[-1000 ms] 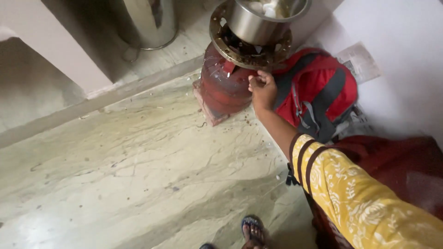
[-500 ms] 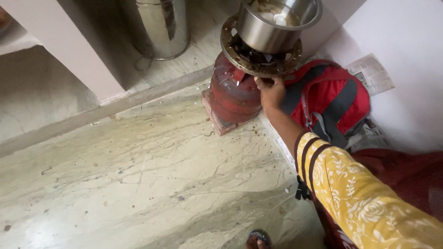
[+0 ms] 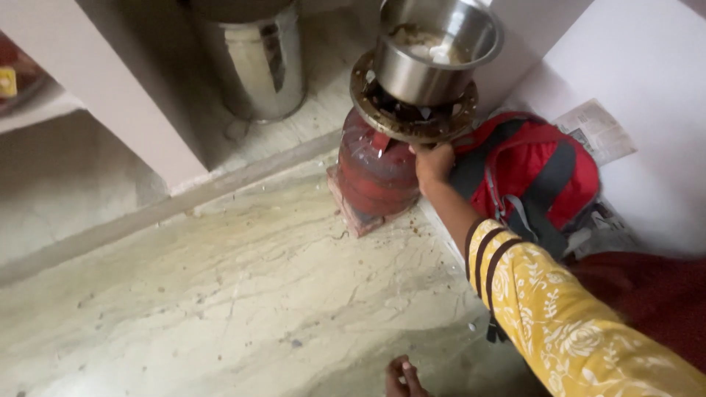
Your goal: The person stirs a pot on a small gas burner, then cuts small white dough balls on a cutting board with a knife, and returns to stir the pot again. The person handles dough balls, a knife, a pot, and a spoon during the sequence.
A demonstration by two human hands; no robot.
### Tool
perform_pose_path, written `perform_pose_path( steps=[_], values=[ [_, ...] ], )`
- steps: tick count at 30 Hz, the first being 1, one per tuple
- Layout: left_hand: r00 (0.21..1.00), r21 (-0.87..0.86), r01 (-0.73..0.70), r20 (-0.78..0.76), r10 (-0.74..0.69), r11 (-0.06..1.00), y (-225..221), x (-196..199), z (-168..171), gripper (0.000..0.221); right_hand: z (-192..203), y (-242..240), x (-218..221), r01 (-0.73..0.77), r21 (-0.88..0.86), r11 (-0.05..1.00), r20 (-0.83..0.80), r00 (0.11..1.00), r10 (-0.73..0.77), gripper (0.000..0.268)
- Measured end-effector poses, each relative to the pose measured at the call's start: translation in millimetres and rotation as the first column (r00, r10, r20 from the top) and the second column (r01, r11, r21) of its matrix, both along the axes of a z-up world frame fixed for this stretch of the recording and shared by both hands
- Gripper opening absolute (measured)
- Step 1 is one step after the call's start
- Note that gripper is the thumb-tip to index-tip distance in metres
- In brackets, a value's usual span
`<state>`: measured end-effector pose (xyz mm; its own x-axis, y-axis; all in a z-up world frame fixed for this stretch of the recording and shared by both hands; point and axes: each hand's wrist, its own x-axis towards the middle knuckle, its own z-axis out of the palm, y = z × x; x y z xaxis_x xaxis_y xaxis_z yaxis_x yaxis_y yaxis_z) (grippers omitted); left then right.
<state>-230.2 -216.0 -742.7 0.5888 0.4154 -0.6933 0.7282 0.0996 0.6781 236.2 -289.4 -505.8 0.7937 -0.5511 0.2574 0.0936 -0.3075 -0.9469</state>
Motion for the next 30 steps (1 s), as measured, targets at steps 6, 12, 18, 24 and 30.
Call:
perform_pose_path(
  steps=[6,12,18,24,30],
  values=[
    [0.984,-0.075,0.033,0.177,-0.019,0.997,55,127,98,0.033,1,11,-1,0.084,-0.079,0.993,0.131,0.989,-0.073,0.030],
    [0.904,0.019,0.069,0.421,-0.071,0.997,99,187,143,0.032,-5,24,-1,0.057,-0.071,0.996,0.302,0.953,-0.033,0.027],
    [0.861,0.093,0.079,0.495,-0.114,0.993,129,206,155,0.033,7,26,-3,0.137,-0.205,0.969,0.512,0.859,-0.013,0.029],
    [0.849,0.123,0.086,0.510,-0.137,0.989,140,203,163,0.034,20,31,-12,0.050,-0.150,0.987,0.458,0.889,0.025,0.024],
    [0.834,0.113,0.084,0.535,-0.132,0.990,144,200,166,0.033,32,35,-22,0.076,-0.170,0.982,0.408,0.913,0.000,0.026]
  ],
)
